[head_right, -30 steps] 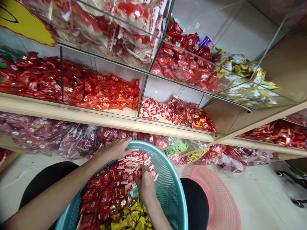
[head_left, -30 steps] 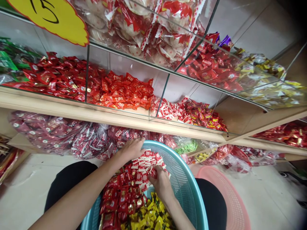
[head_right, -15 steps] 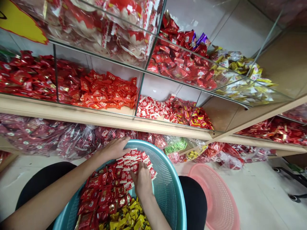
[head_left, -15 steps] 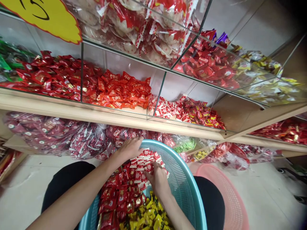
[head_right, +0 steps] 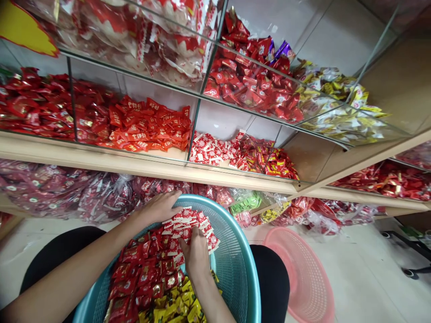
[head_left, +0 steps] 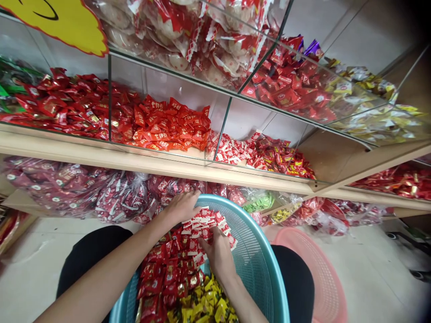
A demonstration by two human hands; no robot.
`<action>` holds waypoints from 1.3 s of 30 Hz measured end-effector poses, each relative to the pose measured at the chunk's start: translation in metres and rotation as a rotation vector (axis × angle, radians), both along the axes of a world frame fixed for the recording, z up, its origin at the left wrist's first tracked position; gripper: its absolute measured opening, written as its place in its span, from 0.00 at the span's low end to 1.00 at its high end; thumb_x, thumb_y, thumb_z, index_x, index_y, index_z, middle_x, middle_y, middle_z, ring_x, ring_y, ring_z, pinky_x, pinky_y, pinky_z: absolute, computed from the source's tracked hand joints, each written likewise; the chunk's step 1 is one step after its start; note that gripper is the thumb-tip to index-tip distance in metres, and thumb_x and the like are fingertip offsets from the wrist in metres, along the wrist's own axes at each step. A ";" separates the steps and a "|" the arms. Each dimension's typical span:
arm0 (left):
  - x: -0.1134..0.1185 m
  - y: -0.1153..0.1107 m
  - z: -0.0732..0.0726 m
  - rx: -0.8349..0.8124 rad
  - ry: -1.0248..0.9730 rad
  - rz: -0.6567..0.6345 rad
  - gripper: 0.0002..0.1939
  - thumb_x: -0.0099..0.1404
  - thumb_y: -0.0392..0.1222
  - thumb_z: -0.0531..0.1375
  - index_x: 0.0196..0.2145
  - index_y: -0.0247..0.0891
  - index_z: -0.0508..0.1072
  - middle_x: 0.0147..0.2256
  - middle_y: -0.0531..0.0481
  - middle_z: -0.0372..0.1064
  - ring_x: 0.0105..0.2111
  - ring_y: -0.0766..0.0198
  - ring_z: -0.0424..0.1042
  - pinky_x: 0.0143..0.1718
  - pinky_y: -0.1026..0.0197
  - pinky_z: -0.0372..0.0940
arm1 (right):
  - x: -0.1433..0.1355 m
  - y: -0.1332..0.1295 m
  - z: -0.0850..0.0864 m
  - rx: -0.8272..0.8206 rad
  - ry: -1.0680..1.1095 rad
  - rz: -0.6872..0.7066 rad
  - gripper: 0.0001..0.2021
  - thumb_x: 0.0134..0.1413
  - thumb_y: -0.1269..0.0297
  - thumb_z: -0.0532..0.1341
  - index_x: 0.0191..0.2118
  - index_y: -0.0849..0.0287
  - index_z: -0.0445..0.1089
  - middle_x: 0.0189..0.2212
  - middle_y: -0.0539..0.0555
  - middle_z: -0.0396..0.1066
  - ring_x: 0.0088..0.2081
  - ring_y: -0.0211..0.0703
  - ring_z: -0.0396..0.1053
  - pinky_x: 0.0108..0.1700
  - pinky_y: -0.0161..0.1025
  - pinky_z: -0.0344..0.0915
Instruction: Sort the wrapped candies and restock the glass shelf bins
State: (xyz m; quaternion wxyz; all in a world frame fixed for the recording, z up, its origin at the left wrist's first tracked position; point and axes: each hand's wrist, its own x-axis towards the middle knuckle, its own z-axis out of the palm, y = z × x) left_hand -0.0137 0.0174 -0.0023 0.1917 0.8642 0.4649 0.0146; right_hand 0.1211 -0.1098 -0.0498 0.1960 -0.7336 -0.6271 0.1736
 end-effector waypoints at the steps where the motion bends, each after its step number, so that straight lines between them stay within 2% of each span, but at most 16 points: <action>1: 0.000 0.000 0.000 0.000 -0.002 0.000 0.15 0.61 0.47 0.49 0.44 0.39 0.62 0.43 0.43 0.68 0.40 0.55 0.70 0.39 0.56 0.62 | -0.001 0.000 -0.001 0.006 0.006 0.002 0.05 0.48 0.69 0.56 0.33 0.62 0.63 0.25 0.53 0.67 0.25 0.39 0.62 0.26 0.33 0.54; 6: 0.000 0.000 -0.001 -0.016 -0.005 0.006 0.15 0.61 0.47 0.49 0.45 0.40 0.61 0.44 0.43 0.68 0.41 0.55 0.70 0.39 0.56 0.62 | 0.000 -0.001 0.003 0.013 0.108 -0.015 0.09 0.50 0.66 0.55 0.37 0.63 0.65 0.26 0.54 0.69 0.27 0.40 0.65 0.28 0.34 0.57; 12: 0.000 0.000 0.003 -0.030 0.003 0.010 0.16 0.61 0.48 0.50 0.44 0.39 0.61 0.43 0.43 0.68 0.40 0.54 0.70 0.38 0.56 0.63 | 0.024 -0.004 0.015 -0.099 0.335 -0.159 0.17 0.51 0.53 0.55 0.39 0.62 0.68 0.20 0.50 0.68 0.21 0.39 0.64 0.23 0.33 0.55; 17: 0.000 -0.001 0.003 -0.031 0.012 0.004 0.16 0.61 0.48 0.50 0.44 0.39 0.61 0.43 0.43 0.68 0.39 0.54 0.71 0.37 0.56 0.63 | 0.045 -0.014 0.011 -0.060 0.209 -0.201 0.21 0.49 0.48 0.55 0.40 0.61 0.70 0.25 0.52 0.71 0.24 0.41 0.65 0.27 0.34 0.58; 22: 0.000 0.000 0.002 -0.032 0.007 0.008 0.16 0.61 0.47 0.50 0.46 0.40 0.61 0.44 0.44 0.68 0.41 0.56 0.70 0.40 0.57 0.62 | 0.042 -0.018 0.003 -0.106 0.174 -0.178 0.20 0.50 0.50 0.55 0.40 0.60 0.69 0.27 0.52 0.71 0.24 0.40 0.66 0.28 0.34 0.58; 26: 0.000 0.000 0.002 -0.048 0.012 0.019 0.15 0.61 0.46 0.50 0.45 0.40 0.61 0.45 0.44 0.68 0.42 0.57 0.69 0.41 0.57 0.62 | 0.038 -0.017 -0.004 -0.091 0.105 -0.165 0.16 0.50 0.54 0.55 0.41 0.60 0.68 0.29 0.53 0.71 0.29 0.42 0.67 0.31 0.34 0.58; 30: 0.000 0.000 0.000 -0.035 -0.009 0.005 0.15 0.62 0.46 0.49 0.45 0.40 0.61 0.43 0.44 0.68 0.41 0.56 0.70 0.40 0.57 0.62 | 0.038 -0.021 -0.008 -0.113 0.034 -0.132 0.12 0.52 0.58 0.55 0.40 0.59 0.65 0.25 0.52 0.70 0.28 0.43 0.68 0.29 0.34 0.56; 34: 0.000 0.000 0.000 -0.040 -0.009 0.018 0.15 0.62 0.47 0.50 0.46 0.40 0.61 0.45 0.44 0.68 0.42 0.55 0.69 0.41 0.56 0.62 | 0.036 -0.026 -0.007 -0.134 -0.046 -0.129 0.09 0.53 0.58 0.55 0.36 0.58 0.64 0.22 0.52 0.69 0.25 0.44 0.68 0.27 0.35 0.53; 39: 0.000 -0.001 0.003 -0.049 -0.006 0.011 0.16 0.62 0.47 0.49 0.46 0.40 0.61 0.44 0.43 0.68 0.41 0.55 0.70 0.39 0.56 0.62 | 0.035 -0.022 -0.001 -0.130 -0.040 -0.101 0.10 0.54 0.58 0.54 0.38 0.58 0.64 0.25 0.53 0.70 0.26 0.43 0.67 0.26 0.34 0.53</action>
